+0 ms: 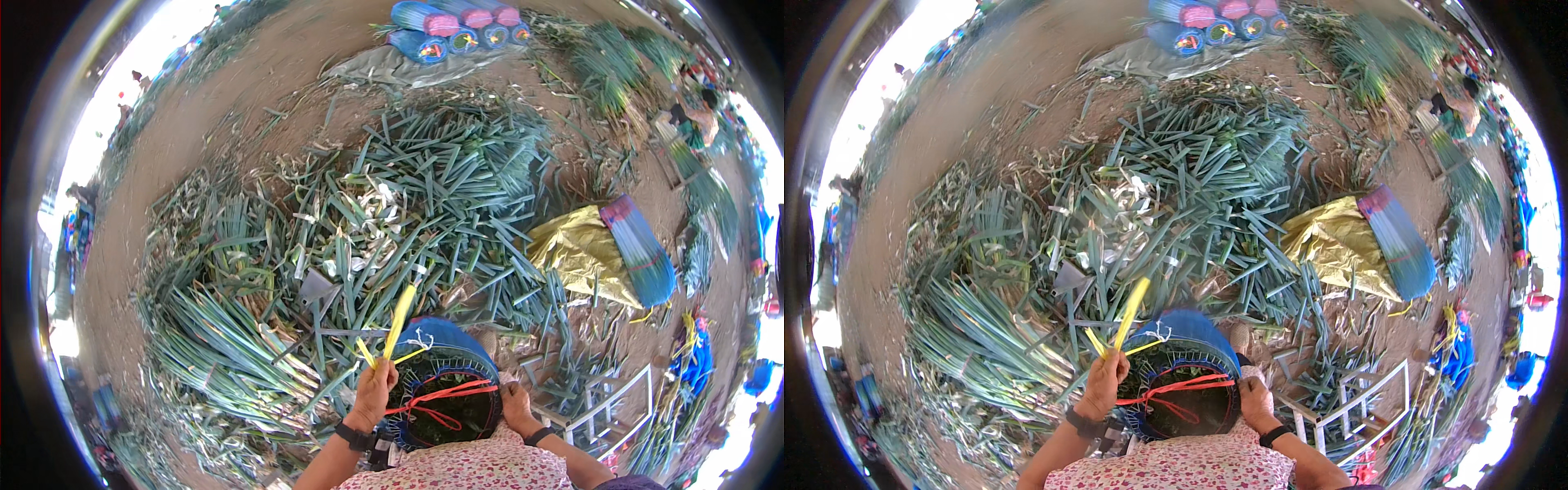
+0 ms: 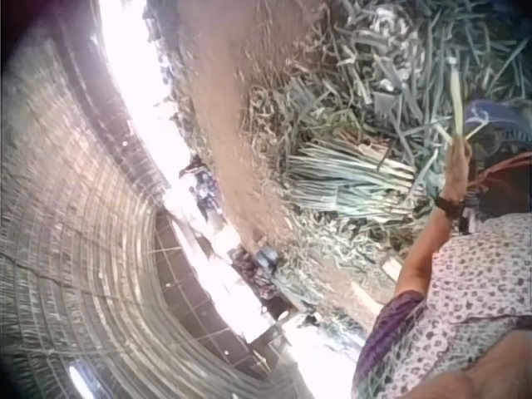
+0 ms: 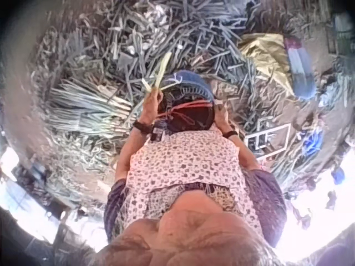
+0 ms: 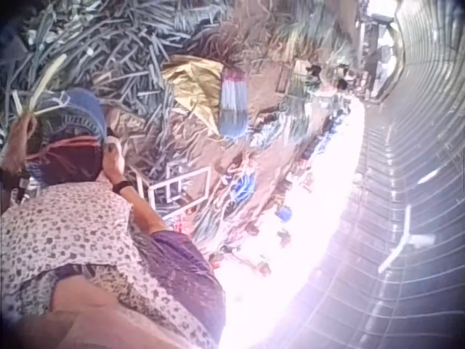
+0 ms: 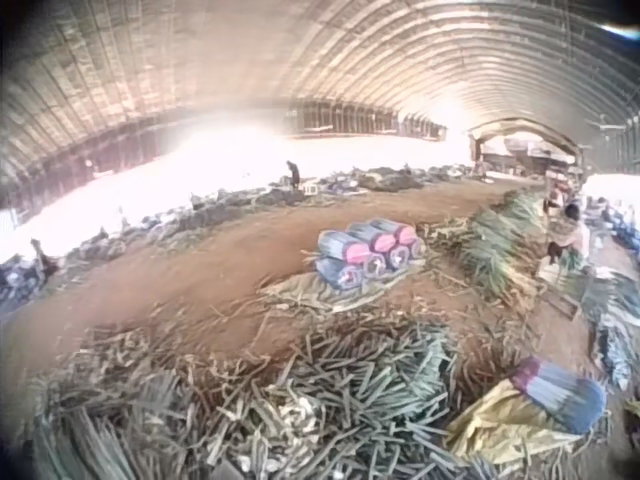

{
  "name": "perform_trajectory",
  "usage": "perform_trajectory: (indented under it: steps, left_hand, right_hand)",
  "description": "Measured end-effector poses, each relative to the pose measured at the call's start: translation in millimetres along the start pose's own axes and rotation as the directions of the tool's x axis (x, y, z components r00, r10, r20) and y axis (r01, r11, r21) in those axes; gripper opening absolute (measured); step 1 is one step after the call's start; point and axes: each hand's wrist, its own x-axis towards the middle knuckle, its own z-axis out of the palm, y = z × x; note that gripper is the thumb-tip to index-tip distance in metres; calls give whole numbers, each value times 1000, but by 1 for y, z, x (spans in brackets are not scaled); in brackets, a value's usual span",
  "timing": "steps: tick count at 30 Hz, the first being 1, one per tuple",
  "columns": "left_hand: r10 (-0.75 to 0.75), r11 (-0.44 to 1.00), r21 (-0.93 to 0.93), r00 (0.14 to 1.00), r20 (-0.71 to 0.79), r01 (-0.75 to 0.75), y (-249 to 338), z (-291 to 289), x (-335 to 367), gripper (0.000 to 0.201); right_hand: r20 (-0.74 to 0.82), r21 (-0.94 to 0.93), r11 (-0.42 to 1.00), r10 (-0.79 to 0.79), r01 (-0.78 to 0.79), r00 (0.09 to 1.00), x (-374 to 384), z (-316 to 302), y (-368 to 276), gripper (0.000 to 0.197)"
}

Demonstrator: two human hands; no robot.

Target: The person packages bundles of leeks into blue mesh bags and ties them securely with yellow and red plastic straps by hand.

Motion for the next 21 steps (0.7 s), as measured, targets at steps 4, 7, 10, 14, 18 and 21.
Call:
perform_trajectory:
  steps: [4,7,10,14,18,21]
  left_hand:
    - [14,999,-51,999,-50,-17,-1,5,12,37]
    - [24,1000,6,1000,6,-24,1,13,13,36]
    - [68,998,17,997,-43,-67,-7,16,-1,36]
    - [233,956,223,954,-189,-190,-20,67,14,28]
    - [425,844,481,841,-334,-236,-19,92,3,24]
    - [408,833,533,815,-412,-148,-20,106,-5,19]
  right_hand:
    - [45,-42,988,-144,145,989,16,-15,23,32]
    - [355,-698,414,-508,584,784,78,-36,70,29]
    - [376,-189,719,-576,669,726,74,-25,-110,56]
    - [819,375,612,-570,696,60,76,45,-194,70]
    - [968,230,971,-235,-61,-87,65,56,-189,47]
    - [983,79,990,-96,-114,-156,78,53,-172,42]
